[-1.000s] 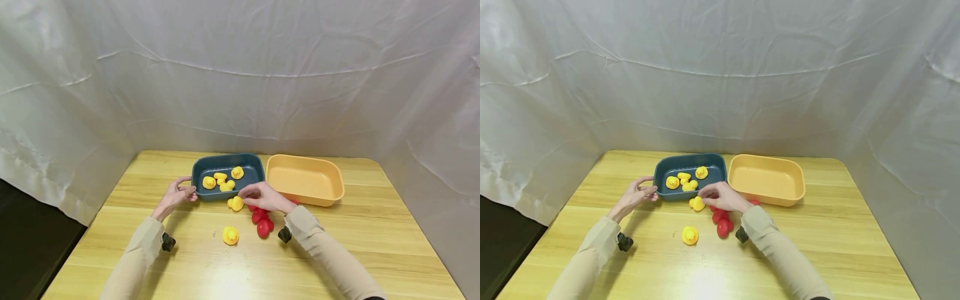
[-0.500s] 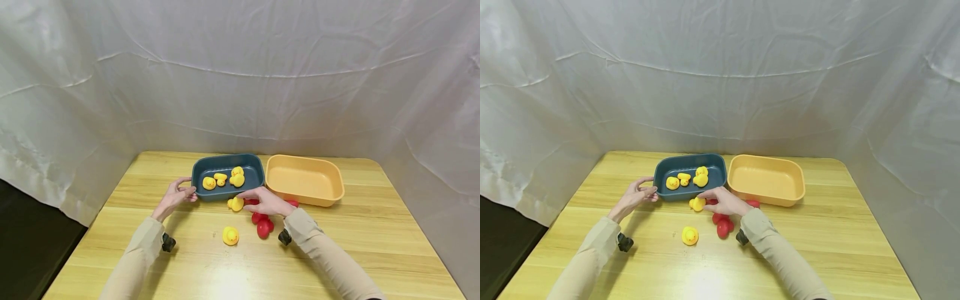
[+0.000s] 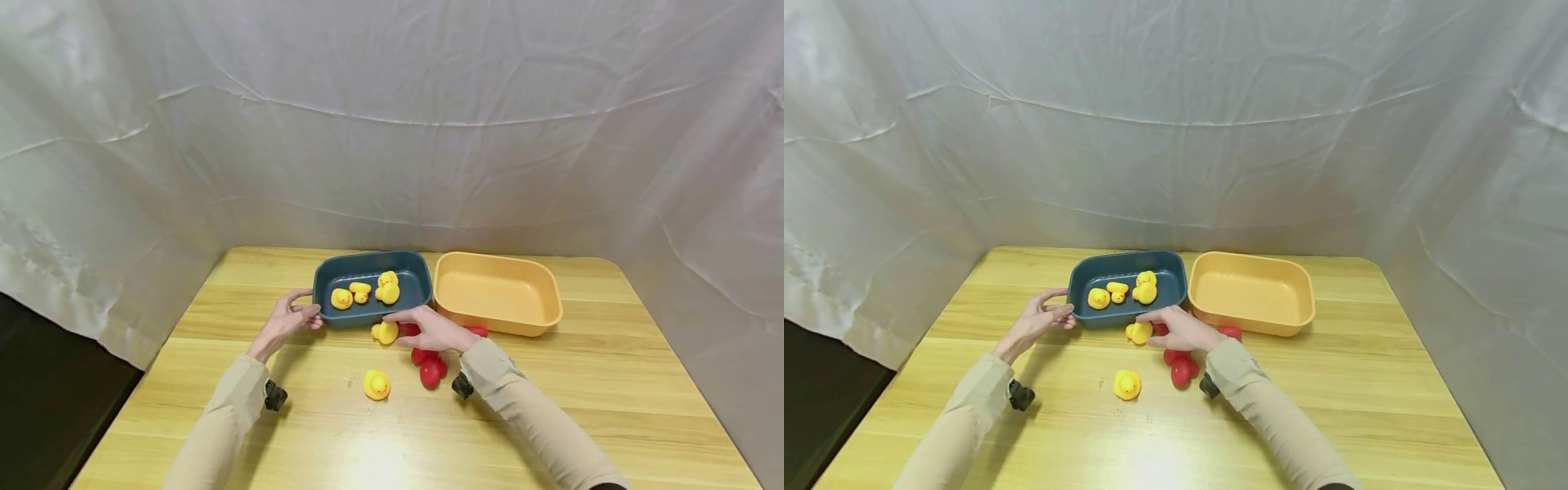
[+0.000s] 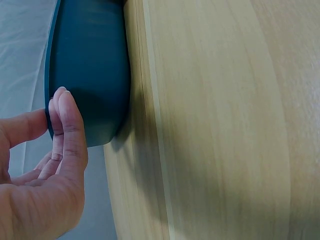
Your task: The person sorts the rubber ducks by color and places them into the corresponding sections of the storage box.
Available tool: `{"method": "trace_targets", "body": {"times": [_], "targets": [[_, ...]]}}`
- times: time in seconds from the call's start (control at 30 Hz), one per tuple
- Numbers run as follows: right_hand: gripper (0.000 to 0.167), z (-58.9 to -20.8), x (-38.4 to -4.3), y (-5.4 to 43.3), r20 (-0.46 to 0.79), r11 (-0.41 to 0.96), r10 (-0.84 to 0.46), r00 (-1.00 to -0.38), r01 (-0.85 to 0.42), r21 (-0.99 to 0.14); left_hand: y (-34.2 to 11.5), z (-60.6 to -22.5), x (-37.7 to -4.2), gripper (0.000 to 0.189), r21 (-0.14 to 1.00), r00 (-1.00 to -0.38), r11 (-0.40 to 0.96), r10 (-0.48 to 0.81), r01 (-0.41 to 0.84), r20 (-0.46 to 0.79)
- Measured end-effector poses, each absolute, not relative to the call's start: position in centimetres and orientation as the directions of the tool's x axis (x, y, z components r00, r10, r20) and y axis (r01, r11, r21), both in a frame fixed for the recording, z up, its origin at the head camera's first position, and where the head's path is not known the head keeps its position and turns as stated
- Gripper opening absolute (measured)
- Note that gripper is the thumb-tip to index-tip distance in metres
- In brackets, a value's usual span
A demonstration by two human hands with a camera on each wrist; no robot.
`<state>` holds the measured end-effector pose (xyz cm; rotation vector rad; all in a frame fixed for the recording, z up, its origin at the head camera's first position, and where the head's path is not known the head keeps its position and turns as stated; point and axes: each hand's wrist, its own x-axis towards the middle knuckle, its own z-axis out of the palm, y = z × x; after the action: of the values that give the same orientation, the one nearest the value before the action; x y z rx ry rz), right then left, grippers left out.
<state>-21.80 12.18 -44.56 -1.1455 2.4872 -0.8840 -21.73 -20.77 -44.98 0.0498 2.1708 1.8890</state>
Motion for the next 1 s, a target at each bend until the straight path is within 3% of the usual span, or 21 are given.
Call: {"method": "trace_targets", "body": {"times": [0.6,1.0], "targets": [[0.042,-44.31,-21.65,11.91,-0.013,0.528,-0.761,-0.649,-0.608,-0.593,-20.55,-44.83,-21.69,0.059,0.976,-0.964,0.152,0.189,-0.159,-0.186],[0.033,-44.55,-21.81,11.52,0.001,0.431,-0.8,-0.6,-0.577,-0.694,-20.54,-44.71,-21.63,0.06,0.977,-0.965,0.152,0.196,-0.148,-0.177]]}}
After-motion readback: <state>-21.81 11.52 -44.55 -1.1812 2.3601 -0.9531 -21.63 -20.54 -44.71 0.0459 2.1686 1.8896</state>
